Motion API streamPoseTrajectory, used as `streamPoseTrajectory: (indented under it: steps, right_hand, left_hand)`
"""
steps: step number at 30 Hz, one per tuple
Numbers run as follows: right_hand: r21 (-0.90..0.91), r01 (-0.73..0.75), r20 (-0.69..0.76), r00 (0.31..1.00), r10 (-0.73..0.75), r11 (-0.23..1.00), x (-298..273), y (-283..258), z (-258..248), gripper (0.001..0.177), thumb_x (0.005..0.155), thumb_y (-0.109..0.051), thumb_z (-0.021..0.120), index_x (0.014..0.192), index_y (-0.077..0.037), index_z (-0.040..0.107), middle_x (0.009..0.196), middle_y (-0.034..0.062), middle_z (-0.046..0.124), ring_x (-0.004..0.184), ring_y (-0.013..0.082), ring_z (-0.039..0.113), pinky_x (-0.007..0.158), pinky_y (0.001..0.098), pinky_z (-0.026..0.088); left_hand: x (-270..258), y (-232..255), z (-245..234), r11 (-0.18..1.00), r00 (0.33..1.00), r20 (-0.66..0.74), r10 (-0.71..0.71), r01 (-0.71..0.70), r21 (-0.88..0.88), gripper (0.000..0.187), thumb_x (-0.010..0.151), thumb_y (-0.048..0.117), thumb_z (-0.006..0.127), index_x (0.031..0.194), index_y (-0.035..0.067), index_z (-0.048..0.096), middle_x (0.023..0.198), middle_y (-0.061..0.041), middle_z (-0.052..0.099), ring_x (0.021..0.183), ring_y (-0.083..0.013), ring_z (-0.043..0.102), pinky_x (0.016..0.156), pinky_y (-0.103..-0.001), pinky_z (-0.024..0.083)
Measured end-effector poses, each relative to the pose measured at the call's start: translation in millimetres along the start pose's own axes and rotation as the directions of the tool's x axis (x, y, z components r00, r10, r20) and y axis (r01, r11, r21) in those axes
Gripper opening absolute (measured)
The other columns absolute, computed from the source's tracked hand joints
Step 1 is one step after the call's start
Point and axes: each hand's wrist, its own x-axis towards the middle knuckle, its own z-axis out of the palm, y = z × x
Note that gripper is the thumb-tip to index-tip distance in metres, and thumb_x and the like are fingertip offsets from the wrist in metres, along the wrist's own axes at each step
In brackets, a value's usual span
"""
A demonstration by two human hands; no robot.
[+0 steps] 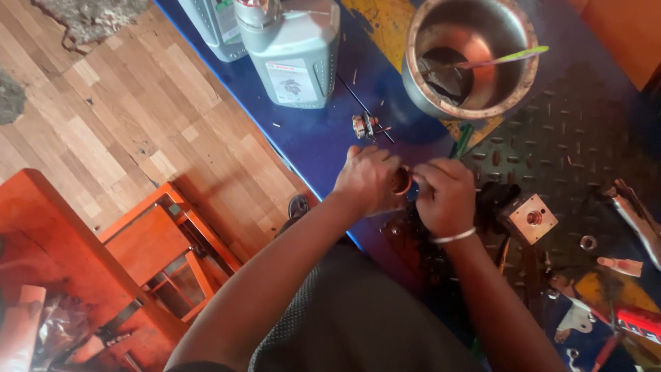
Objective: The person cleans a small cylindrical metal part using a green-handled tool and a small metal file. They then spray the part with a red aerosol can and continue to clean it with a small metal tool, manipulating the part with both hands on a blue workbench.
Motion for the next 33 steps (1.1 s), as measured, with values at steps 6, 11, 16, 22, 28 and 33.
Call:
streamPoseTrajectory:
  steps: [6,11,16,22,28,33]
  right_hand:
    - [0.044,-0.061,0.085,0.995,0.057,0.997,-13.9,-14.1,-14.0,0.018,0.076,0.005,0.068,0.092,-0.003,0.071,0.093,0.0137,0.069,0.090,0.0360,0.066,0.083,0.0431,0.050]
    - [0.139,-0.384,0.014,0.923,0.385,0.913,-45.6,-23.2,-40.0,0.013,0.086,0.001,0.073,0.099,-0.002,0.072,0.095,0.0133,0.069,0.086,0.0289,0.070,0.079,0.0348,0.054]
    - [0.531,-0.716,0.103,0.585,0.804,0.453,-80.4,-0.5,-43.5,0.015,0.095,-0.005,0.069,0.110,-0.005,0.073,0.101,0.0025,0.074,0.093,0.0127,0.067,0.085,0.0261,0.052]
    - [0.391,-0.621,0.064,0.754,0.653,0.679,-70.8,-12.6,-40.8,0.017,0.092,-0.001,0.071,0.109,-0.002,0.074,0.105,0.0063,0.072,0.099,0.0147,0.067,0.090,0.0267,0.051]
    - [0.307,-0.484,0.115,0.874,0.473,0.819,-30.2,-17.4,-39.9,0.016,0.090,-0.001,0.072,0.106,-0.003,0.073,0.104,0.0085,0.070,0.096,0.0172,0.067,0.085,0.0281,0.051]
    - [0.225,-0.496,0.178,0.867,0.465,0.839,-1.2,-13.7,-31.7,0.016,0.087,-0.003,0.075,0.104,-0.004,0.073,0.095,0.0087,0.071,0.086,0.0205,0.069,0.079,0.0301,0.053]
  left_hand:
    - [-0.8,-1.6,1.1,0.999,0.999,0.036,-0.038,0.039,-0.019,0.054,0.060,0.044,0.090,0.101,0.015,0.069,0.100,-0.005,0.066,0.107,-0.0281,0.061,0.094,-0.047,0.044]
    - [2.4,-9.5,-13.6,1.000,0.989,0.147,0.007,-0.005,-0.013,0.078,0.054,0.041,0.091,0.123,0.015,0.064,0.115,-0.008,0.061,0.117,-0.0317,0.054,0.094,-0.051,0.041]
    - [0.3,-7.4,-45.9,0.995,0.967,0.251,0.043,-0.019,-0.098,0.100,0.050,0.028,0.091,0.141,0.020,0.052,0.134,-0.013,0.050,0.125,-0.0365,0.044,0.094,-0.053,0.037]
    - [-13.5,-9.9,-31.9,0.998,0.984,0.175,-0.036,0.045,-0.051,0.095,0.058,0.036,0.090,0.142,0.018,0.050,0.128,-0.010,0.054,0.121,-0.0347,0.047,0.097,-0.050,0.037]
    - [-8.4,-18.1,-21.5,0.999,0.991,0.123,0.049,-0.048,-0.012,0.082,0.063,0.040,0.088,0.136,0.018,0.059,0.121,-0.006,0.061,0.121,-0.0316,0.049,0.094,-0.050,0.038]
    - [-7.8,-16.0,-20.4,1.000,0.995,0.093,0.026,-0.026,0.005,0.080,0.062,0.047,0.089,0.130,0.017,0.061,0.120,-0.006,0.061,0.121,-0.0312,0.050,0.092,-0.049,0.039]
